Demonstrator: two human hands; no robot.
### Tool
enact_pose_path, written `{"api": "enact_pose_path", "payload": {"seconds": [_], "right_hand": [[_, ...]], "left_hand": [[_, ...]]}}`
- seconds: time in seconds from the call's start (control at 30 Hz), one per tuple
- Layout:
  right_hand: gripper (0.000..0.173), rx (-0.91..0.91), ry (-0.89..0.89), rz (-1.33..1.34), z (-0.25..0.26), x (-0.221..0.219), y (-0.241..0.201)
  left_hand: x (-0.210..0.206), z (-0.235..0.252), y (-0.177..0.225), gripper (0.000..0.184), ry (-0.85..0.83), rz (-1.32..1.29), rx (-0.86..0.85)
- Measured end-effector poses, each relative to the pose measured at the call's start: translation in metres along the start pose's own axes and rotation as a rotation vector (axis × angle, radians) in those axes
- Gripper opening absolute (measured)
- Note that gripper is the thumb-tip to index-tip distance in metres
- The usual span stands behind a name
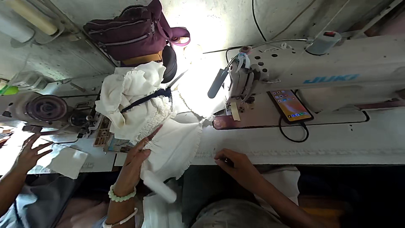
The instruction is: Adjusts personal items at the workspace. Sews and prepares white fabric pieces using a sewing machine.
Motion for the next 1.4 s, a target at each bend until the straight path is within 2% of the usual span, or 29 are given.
{"api": "enact_pose_path", "payload": {"seconds": [0.07,0.13,0.2,0.27,0.33,0.4,0.43,0.47,0.53,0.57,0.63,0.67,0.83,0.97,1.03,1.1,1.2,1.4], "right_hand": [[0.02,-0.007,0.052,0.026,0.0,0.004,0.005],[0.024,-0.069,0.06,0.154,0.001,0.01,0.007],[0.033,-0.177,0.023,0.407,0.001,0.014,0.01],[0.044,-0.296,0.021,0.606,-0.002,0.016,0.015],[0.048,-0.387,0.085,0.608,-0.006,0.02,0.023],[0.052,-0.414,0.132,0.498,-0.009,0.024,0.027],[0.059,-0.394,0.151,0.429,-0.011,0.025,0.029],[0.066,-0.359,0.173,0.357,-0.014,0.024,0.031],[0.068,-0.286,0.217,0.243,-0.016,0.022,0.03],[0.067,-0.252,0.233,0.182,-0.016,0.02,0.029],[0.062,-0.19,0.264,0.061,-0.014,0.017,0.027],[0.059,-0.181,0.269,0.026,-0.013,0.016,0.027],[0.044,-0.266,0.257,0.079,-0.012,0.02,0.03],[0.023,-0.294,0.293,0.031,-0.013,0.033,0.026],[0.022,-0.291,0.325,-0.043,-0.008,0.044,0.026],[0.024,-0.286,0.338,-0.117,0.0,0.055,0.026],[0.025,-0.27,0.345,-0.188,0.014,0.064,0.032],[0.025,-0.264,0.355,-0.239,0.026,0.066,0.04]], "left_hand": [[0.0,0.006,0.004,0.041,-0.101,0.07,-0.132],[-0.021,0.005,0.021,0.038,-0.214,0.218,-0.28],[-0.068,-0.005,0.033,0.038,-0.409,0.401,-0.375],[-0.12,-0.02,0.02,0.037,-0.64,0.5,-0.409],[-0.155,-0.03,-0.008,0.041,-0.785,0.442,-0.381],[-0.159,-0.03,-0.029,0.039,-0.679,0.257,-0.33],[-0.153,-0.028,-0.036,0.035,-0.54,0.198,-0.308],[-0.145,-0.026,-0.041,0.028,-0.367,0.22,-0.292],[-0.126,-0.023,-0.052,0.024,-0.053,0.484,-0.242],[-0.118,-0.021,-0.058,0.033,0.029,0.63,-0.184],[-0.108,-0.023,-0.067,0.057,0.088,0.8,-0.061],[-0.106,-0.026,-0.069,0.058,0.098,0.832,-0.033],[-0.107,-0.034,-0.067,0.036,0.07,0.778,0.016],[-0.099,-0.027,-0.054,0.031,-0.005,0.431,0.287],[-0.094,-0.023,-0.053,0.038,-0.07,0.114,0.416],[-0.092,-0.016,-0.052,0.051,-0.11,-0.109,0.45],[-0.089,-0.005,-0.06,0.058,-0.145,-0.191,0.464],[-0.089,0.003,-0.071,0.058,-0.173,-0.233,0.483]]}}
Point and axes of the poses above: each hand's wrist, its own z-axis towards the middle knuckle, its own x-axis out of the back of the hand, y = z × x, the point moved 4 cm from there along z, towards the middle knuckle, and after that the axes turned 2 degrees about -z, right-handed, at the moved point
